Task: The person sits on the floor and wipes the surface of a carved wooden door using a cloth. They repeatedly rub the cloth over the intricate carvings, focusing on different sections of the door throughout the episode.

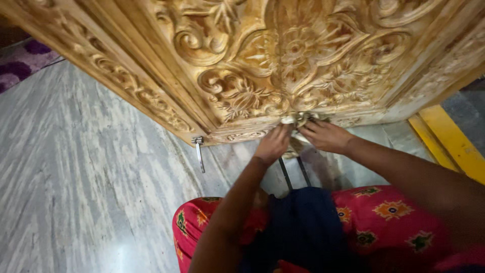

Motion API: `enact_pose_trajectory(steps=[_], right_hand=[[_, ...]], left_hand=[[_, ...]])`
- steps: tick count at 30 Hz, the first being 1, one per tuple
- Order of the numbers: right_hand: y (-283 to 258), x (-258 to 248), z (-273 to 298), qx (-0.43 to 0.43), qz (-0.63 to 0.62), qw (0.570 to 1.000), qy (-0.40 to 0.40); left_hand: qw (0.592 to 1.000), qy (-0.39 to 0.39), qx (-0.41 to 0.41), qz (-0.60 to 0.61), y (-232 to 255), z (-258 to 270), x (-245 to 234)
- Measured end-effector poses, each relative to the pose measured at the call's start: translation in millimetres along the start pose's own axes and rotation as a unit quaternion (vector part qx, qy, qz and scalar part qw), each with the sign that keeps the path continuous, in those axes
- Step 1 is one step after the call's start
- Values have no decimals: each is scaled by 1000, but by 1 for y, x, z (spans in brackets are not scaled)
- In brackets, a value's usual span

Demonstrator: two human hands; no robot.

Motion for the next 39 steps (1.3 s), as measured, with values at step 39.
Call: enact_pose_trajectory(steps=[39], right_hand=[[-106,4,-223,213,-341,909,106]], left_hand=[[874,-201,-436,-77,-133,118,-11]])
Point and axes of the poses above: each hand's wrist, its own z-axis away from the middle knuckle, its own x-axis out of the palm, y = z × x, the point moved 5 cm from there along -z, towards the middle knuckle, and after that the axes turned 1 degree about -x, right-handed, at the moved point
